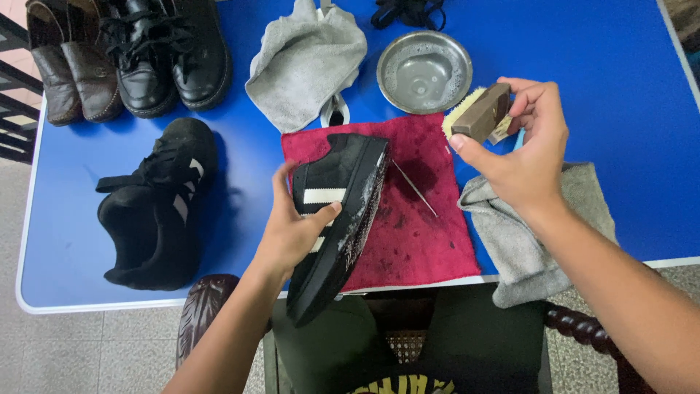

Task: The person scrubs the sole of a black sneaker using a brush. They hold the shoe in their left hand and vigorously brush the bottom surface with their right hand, focusing on the tread pattern. The shoe is placed on a red cloth on a blue table.

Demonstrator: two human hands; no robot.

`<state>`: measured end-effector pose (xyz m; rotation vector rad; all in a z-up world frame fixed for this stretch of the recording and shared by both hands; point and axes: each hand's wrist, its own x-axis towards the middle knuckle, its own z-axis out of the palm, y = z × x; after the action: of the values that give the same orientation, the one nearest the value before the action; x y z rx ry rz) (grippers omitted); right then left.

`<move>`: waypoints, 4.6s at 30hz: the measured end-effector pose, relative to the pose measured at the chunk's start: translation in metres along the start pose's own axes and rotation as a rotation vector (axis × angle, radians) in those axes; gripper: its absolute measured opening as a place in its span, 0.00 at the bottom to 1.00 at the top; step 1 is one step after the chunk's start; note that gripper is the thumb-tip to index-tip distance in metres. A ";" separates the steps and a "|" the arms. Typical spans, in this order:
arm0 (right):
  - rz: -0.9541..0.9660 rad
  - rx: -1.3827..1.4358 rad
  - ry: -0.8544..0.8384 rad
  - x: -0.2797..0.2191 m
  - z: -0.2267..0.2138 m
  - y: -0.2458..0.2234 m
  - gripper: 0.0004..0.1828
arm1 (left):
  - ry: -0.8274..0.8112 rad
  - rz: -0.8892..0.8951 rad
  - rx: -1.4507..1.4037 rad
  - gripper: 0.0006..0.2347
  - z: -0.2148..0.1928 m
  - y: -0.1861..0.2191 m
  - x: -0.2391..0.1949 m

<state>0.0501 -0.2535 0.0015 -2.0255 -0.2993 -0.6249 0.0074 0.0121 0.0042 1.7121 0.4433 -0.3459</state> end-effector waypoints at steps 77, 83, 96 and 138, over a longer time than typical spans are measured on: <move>-0.357 0.199 -0.042 0.028 0.044 -0.122 0.31 | 0.268 0.513 -0.368 0.15 -0.008 0.040 0.025; -0.321 0.320 -0.036 0.031 0.038 -0.140 0.32 | 0.225 0.593 -0.376 0.14 -0.005 0.044 0.018; -0.356 0.243 0.047 0.050 0.025 -0.115 0.29 | 0.192 0.588 -0.236 0.15 0.007 0.051 0.010; -0.205 0.230 0.054 -0.010 0.061 -0.073 0.30 | 0.375 0.355 -0.457 0.20 0.008 0.076 0.024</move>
<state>0.0280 -0.1638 0.0252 -1.7677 -0.5273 -0.7351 0.0646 -0.0055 0.0570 1.3656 0.4383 0.3210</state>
